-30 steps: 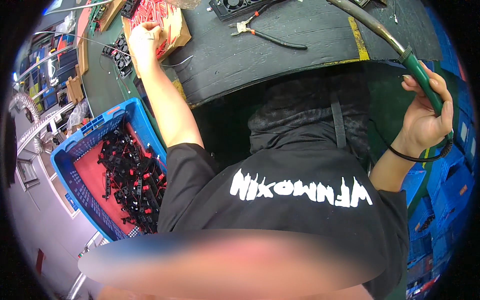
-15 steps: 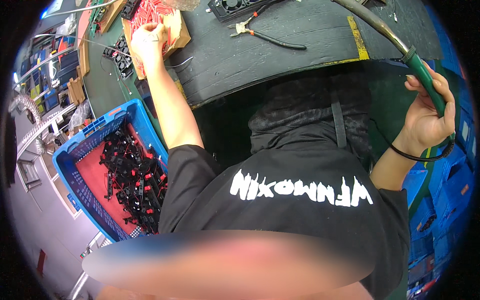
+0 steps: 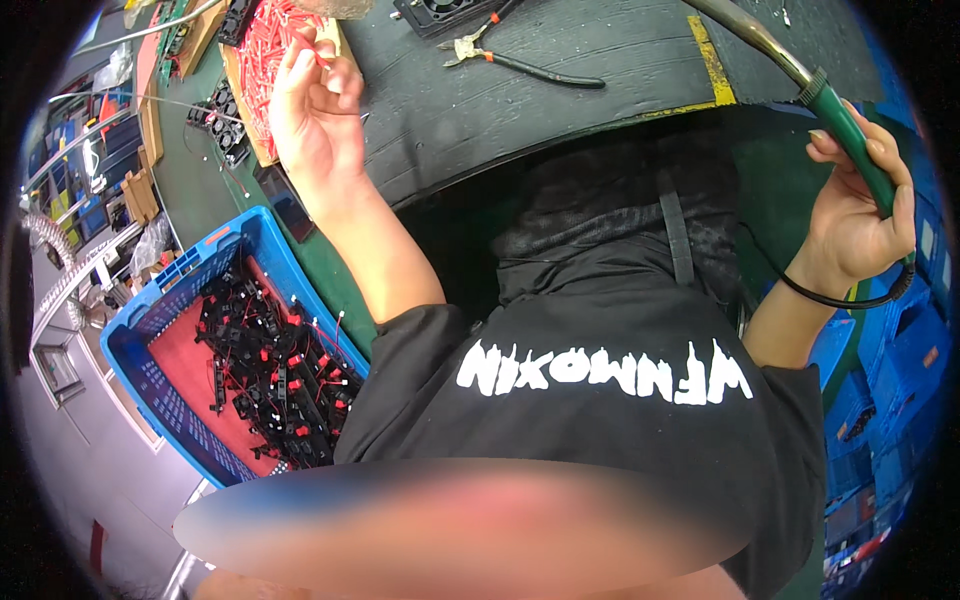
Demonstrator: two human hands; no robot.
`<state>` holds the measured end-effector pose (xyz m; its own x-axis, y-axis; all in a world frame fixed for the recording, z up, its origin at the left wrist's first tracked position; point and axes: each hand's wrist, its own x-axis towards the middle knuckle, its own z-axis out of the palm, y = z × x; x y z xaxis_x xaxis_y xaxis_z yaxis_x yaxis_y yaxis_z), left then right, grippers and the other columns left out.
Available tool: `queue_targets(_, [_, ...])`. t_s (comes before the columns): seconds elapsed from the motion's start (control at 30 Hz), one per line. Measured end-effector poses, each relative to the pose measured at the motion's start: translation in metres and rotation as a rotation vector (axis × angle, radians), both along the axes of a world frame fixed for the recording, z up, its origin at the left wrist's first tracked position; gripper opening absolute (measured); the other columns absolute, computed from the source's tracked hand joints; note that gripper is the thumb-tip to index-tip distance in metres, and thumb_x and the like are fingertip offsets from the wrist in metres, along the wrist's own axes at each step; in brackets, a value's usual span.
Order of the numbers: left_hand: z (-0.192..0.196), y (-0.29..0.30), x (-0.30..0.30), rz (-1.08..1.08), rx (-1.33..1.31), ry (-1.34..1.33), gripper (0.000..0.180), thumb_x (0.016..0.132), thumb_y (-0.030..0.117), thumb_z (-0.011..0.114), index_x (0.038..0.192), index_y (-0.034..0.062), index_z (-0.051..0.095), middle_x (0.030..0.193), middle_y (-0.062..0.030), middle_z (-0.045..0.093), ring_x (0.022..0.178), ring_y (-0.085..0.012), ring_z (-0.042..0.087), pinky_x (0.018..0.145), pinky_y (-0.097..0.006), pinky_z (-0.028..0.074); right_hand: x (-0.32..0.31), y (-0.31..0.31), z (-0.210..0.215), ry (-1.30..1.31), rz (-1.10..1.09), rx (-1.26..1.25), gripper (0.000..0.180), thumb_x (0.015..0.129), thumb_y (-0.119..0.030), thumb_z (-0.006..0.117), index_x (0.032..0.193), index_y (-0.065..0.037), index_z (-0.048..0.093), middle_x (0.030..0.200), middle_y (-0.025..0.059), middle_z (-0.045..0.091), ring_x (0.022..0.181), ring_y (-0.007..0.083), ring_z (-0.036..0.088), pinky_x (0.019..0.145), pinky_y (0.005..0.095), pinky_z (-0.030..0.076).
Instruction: Soldering wires to small electronic cooling fans at an industrial workbench.
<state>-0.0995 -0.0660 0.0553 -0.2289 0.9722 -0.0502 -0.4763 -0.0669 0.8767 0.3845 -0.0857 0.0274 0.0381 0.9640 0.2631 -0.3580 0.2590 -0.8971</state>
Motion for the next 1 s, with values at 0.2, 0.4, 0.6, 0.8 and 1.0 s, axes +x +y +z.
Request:
queue_targets(0.2, [-0.003,0.01,0.032,-0.142,0.03,-0.201,0.017,0.096,0.008,0.066,0.111,0.001,0.065,0.095,-0.009,0.067,0.067,-0.0114,0.058,0.055,-0.022,0.044,-0.01,-0.003,0.002,0.004,0.003,0.014,0.053,0.099,-0.031,0.031,0.111,0.004,0.069,0.121,0.0341,0.064,0.091,0.0414,0.073,0.084,0.0461,0.061])
queue_targets(0.4, [-0.002,0.047,0.064,-0.097,0.034,0.072,0.032,0.096,0.01,0.065,0.126,0.0032,0.056,0.084,-0.0084,0.064,0.053,-0.0114,0.057,0.045,-0.021,0.044,-0.017,-0.001,0.008,-0.059,0.031,-0.017,0.05,0.1,-0.034,0.036,0.112,-0.001,0.07,0.126,0.0338,0.062,0.092,0.0407,0.071,0.084,0.0467,0.058])
queue_targets(0.6, [-0.005,0.075,0.076,-0.214,0.154,0.225,0.026,0.098,0.008,0.065,0.122,0.0008,0.06,0.083,-0.0083,0.069,0.058,-0.008,0.059,0.049,-0.018,0.041,-0.025,0.003,0.016,-0.067,-0.014,-0.034,0.048,0.099,-0.033,0.036,0.111,-0.002,0.072,0.127,0.0337,0.061,0.091,0.0406,0.07,0.081,0.0459,0.057])
queue_targets(0.8, [-0.02,0.068,0.07,-0.045,0.158,0.548,0.012,0.095,0.006,0.07,0.106,0.0013,0.073,0.082,-0.0016,0.071,0.062,-0.0037,0.057,0.053,-0.017,0.04,-0.042,0.015,0.012,0.061,0.064,-0.018,0.052,0.099,-0.035,0.034,0.111,0.001,0.069,0.123,0.0343,0.063,0.088,0.0421,0.073,0.079,0.0488,0.061])
queue_targets(1.0, [-0.02,0.069,0.07,0.03,0.234,0.71,0.012,0.09,-0.002,0.073,0.102,-0.0017,0.074,0.084,-0.0019,0.072,0.07,-0.0044,0.06,0.063,-0.018,0.046,-0.057,0.026,0.014,-0.043,0.111,-0.024,0.053,0.099,-0.035,0.033,0.111,0.0,0.07,0.122,0.0338,0.063,0.088,0.0419,0.073,0.077,0.0487,0.061])
